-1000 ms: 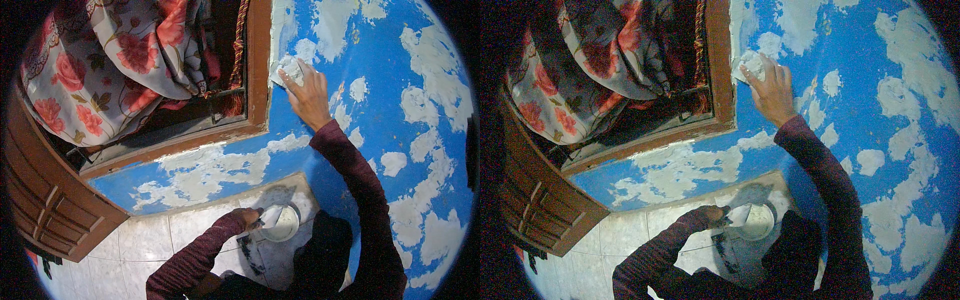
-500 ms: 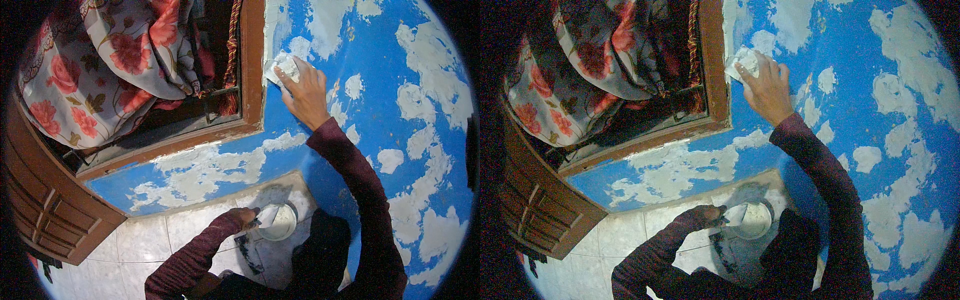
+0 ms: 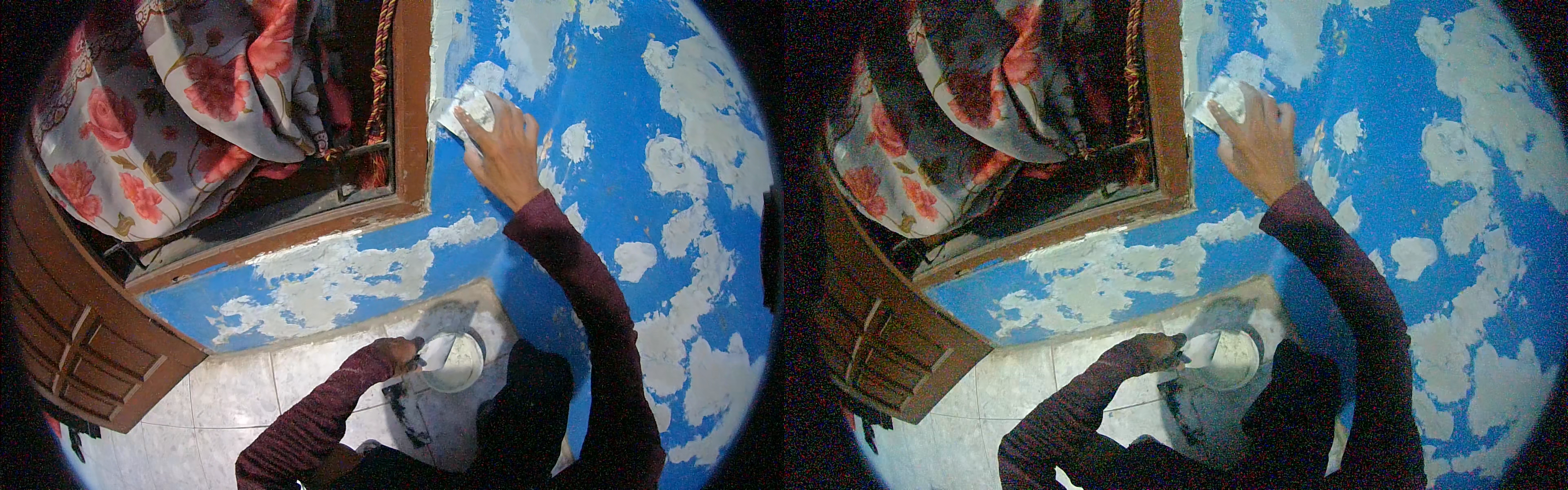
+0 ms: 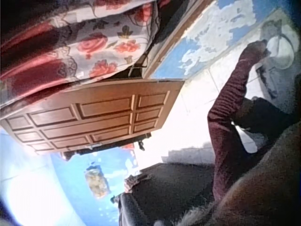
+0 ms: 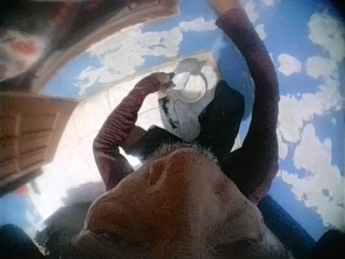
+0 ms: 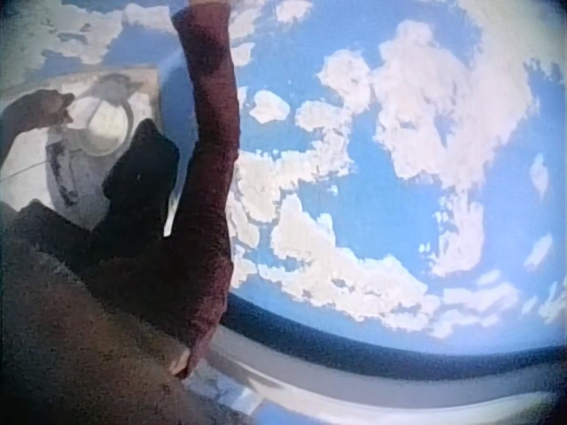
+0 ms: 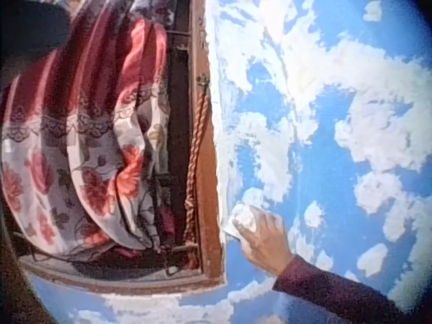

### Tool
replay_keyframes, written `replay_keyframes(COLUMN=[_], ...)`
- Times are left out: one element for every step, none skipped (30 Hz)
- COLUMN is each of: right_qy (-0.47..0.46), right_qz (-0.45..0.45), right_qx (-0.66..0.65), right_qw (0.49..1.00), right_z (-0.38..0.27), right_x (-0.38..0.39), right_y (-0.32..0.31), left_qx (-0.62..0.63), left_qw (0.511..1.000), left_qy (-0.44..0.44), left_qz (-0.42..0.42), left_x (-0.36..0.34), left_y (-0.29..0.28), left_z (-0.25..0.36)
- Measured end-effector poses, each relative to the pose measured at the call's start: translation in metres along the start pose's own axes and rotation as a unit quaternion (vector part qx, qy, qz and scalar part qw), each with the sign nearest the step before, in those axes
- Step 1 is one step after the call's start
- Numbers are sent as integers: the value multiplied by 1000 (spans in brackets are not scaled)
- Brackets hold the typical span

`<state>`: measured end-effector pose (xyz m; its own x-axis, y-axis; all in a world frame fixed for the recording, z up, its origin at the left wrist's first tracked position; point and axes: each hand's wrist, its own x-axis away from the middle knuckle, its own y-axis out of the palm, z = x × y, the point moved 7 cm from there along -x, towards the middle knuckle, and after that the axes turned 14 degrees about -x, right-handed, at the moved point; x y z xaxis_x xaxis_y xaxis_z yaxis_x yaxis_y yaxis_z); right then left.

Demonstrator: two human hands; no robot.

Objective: The person applies white filler to a blue wall using a putty knife and a small container. They repeatedly scoop filler and spread it over patches near a window with floral curtains.

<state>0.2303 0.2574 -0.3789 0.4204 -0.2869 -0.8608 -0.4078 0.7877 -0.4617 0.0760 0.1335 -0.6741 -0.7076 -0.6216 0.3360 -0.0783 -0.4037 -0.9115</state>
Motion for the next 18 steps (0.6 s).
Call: replay_keyframes(right_qy=[-6, -12, -12, -12, -13, -9, -5, -2, 12, 27, 41, 39, 34, 29, 4, -18, -41, -74], right_qz=[3, 7, 8, 8, 9, 5, 2, -2, -17, -34, -50, -59, -65, -71, -42, -16, 11, 10], right_qx=[0, -1, -2, -2, -2, 6, 12, 18, 27, 39, 50, 50, 49, 49, 26, 4, -19, -31], right_qw=[1000, 1000, 1000, 1000, 1000, 1000, 1000, 1000, 999, 998, 997, 996, 996, 996, 999, 1000, 999, 997], right_z=[-3, -5, -5, -5, -5, -4, -4, -4, -3, -2, 0, 0, 2, 4, 4, 6, 9, 11], right_x=[-7, -11, -13, -15, -16, -17, -16, -16, -15, -12, -8, -3, 1, 2, -2, -5, -9, -15], right_y=[0, 1, 2, 3, 3, 4, 6, 8, 10, 10, 9, 7, 4, 2, -3, -6, -8, -7], left_qx=[9, 18, 15, 12, 8, -1, -10, -18, -14, -10, -7, 6, 18, 30, 24, 19, 14, 16], left_qw=[1000, 1000, 1000, 1000, 1000, 1000, 1000, 1000, 1000, 1000, 1000, 1000, 999, 998, 1000, 1000, 999, 999], left_qy=[4, 8, 7, 7, 6, 10, 13, 15, 9, 6, 2, 10, 16, 22, 4, -12, -29, -18], left_qz=[11, 21, 20, 20, 20, 20, 19, 18, 17, 14, 12, 19, 30, 40, 15, -13, -41, -28], left_x=[2, 3, 3, 2, 1, 0, 0, 1, 2, 2, 3, 1, 0, -1, -3, -4, -5, -6], left_y=[-4, -7, -8, -8, -9, -9, -8, -8, -9, -11, -11, -6, -3, -2, 3, 3, 4, 4], left_z=[2, 4, 4, 6, 6, 7, 7, 7, 6, 6, 6, 4, 2, 0, -4, -2, -2, -1])
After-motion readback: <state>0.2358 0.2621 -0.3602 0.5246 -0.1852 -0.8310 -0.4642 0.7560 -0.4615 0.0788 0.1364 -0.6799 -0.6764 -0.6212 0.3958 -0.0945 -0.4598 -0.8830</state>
